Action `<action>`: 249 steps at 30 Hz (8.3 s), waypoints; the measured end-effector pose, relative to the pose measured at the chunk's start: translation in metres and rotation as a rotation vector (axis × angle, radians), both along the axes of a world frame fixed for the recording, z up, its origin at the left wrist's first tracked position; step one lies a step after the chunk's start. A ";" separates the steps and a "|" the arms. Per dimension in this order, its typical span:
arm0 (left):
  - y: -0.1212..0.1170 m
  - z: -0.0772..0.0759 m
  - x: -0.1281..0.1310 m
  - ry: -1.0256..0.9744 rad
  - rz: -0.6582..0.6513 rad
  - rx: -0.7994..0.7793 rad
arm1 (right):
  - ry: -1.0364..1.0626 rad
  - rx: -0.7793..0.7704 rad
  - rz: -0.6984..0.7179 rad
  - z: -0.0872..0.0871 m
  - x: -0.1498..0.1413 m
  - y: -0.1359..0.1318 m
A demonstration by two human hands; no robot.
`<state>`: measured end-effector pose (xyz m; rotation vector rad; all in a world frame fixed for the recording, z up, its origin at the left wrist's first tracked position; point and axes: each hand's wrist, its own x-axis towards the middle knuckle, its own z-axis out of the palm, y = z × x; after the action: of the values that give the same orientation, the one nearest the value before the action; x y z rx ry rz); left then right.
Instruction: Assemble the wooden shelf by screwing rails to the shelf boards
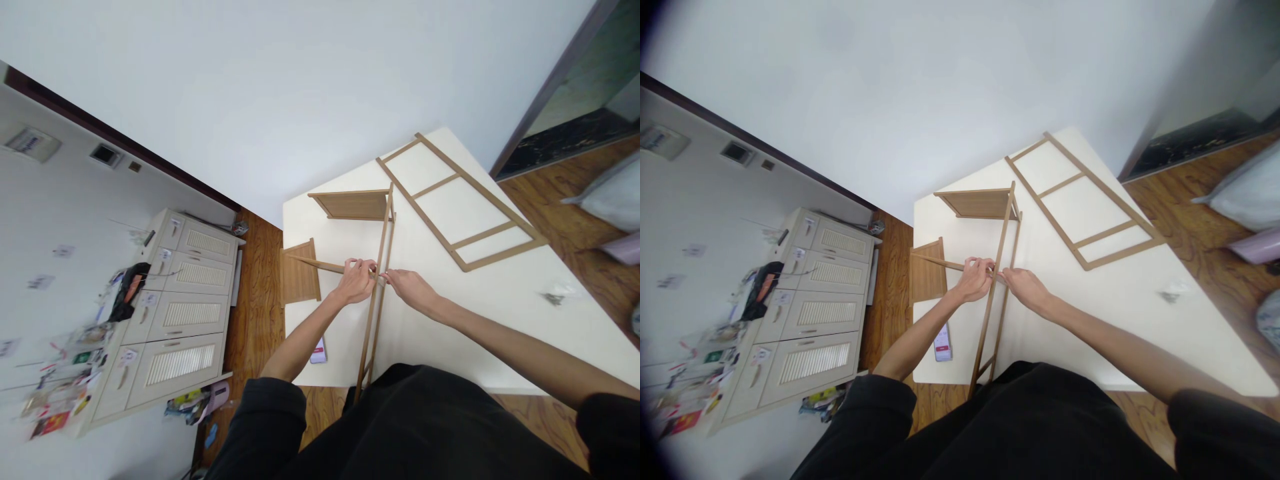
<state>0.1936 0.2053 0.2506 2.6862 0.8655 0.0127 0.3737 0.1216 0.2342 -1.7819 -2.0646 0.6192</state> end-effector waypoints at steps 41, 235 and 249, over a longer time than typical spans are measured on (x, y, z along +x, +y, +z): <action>-0.001 -0.003 -0.001 -0.018 -0.008 0.063 | 0.479 0.294 -0.210 -0.069 0.006 0.000; 0.021 0.000 -0.014 0.145 -0.140 0.033 | 1.595 -0.550 -0.540 -0.040 -0.019 0.019; 0.021 -0.003 -0.014 0.146 -0.137 0.067 | 1.289 -0.568 -0.469 -0.030 -0.005 0.030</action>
<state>0.1791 0.2268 0.2472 2.8321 0.7324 -0.1903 0.3689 0.1516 0.2038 -1.3279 -0.6086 1.6920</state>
